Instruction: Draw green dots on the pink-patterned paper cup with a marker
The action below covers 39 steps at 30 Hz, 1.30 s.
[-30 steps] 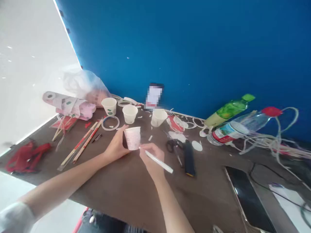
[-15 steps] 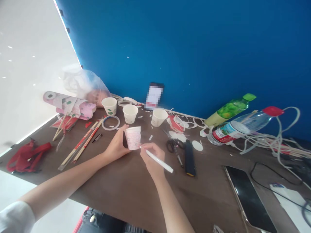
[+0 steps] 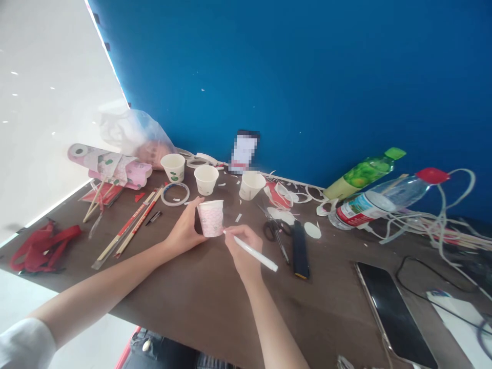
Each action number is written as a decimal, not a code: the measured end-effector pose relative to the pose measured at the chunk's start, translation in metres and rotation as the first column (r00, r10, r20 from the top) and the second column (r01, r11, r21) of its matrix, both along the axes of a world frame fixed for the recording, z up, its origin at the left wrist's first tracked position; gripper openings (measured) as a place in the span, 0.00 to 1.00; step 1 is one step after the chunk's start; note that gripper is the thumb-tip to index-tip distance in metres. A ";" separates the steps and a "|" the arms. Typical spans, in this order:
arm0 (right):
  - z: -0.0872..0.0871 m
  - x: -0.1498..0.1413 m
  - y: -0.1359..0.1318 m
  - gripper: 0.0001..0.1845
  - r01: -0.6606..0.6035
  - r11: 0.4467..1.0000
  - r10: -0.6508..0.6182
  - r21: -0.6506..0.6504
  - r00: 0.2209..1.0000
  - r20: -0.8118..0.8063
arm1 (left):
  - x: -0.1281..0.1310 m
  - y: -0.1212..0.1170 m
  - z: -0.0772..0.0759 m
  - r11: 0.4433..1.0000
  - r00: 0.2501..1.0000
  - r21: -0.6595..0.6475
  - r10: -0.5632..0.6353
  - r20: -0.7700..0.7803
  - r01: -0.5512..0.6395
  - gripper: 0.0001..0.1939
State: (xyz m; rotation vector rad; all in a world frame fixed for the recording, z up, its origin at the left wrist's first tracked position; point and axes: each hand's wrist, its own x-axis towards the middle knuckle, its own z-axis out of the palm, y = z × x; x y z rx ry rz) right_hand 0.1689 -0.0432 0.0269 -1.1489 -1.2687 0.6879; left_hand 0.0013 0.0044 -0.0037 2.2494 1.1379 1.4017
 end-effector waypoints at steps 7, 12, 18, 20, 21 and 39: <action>0.001 -0.002 -0.002 0.06 0.030 0.999 -0.030 0.015 0.999 0.030 | 0.000 0.000 0.000 1.000 1.000 -0.021 0.005 -0.018 -0.005 0.43; -0.001 -0.002 -0.002 0.05 0.006 0.999 -0.009 0.039 0.997 0.075 | 0.000 0.000 0.000 1.000 1.000 -0.029 -0.004 -0.013 0.004 0.43; -0.001 -0.002 -0.003 0.06 0.024 0.999 -0.026 0.026 0.995 0.096 | -0.001 0.000 0.000 0.999 1.000 -0.040 -0.002 -0.011 0.002 0.44; -0.001 -0.002 -0.003 0.06 0.045 0.999 -0.046 0.012 0.996 0.073 | -0.001 0.000 0.000 0.999 1.000 -0.049 -0.002 -0.006 0.002 0.44; -0.001 -0.002 -0.003 0.06 0.050 0.999 -0.050 0.005 0.997 0.066 | 0.000 0.000 0.000 0.999 1.000 -0.051 -0.004 -0.003 0.004 0.44; 0.001 -0.001 -0.002 0.08 0.083 0.996 -0.083 -0.042 0.997 0.000 | 0.000 -0.001 0.000 0.997 1.000 -0.072 -0.012 0.027 0.014 0.42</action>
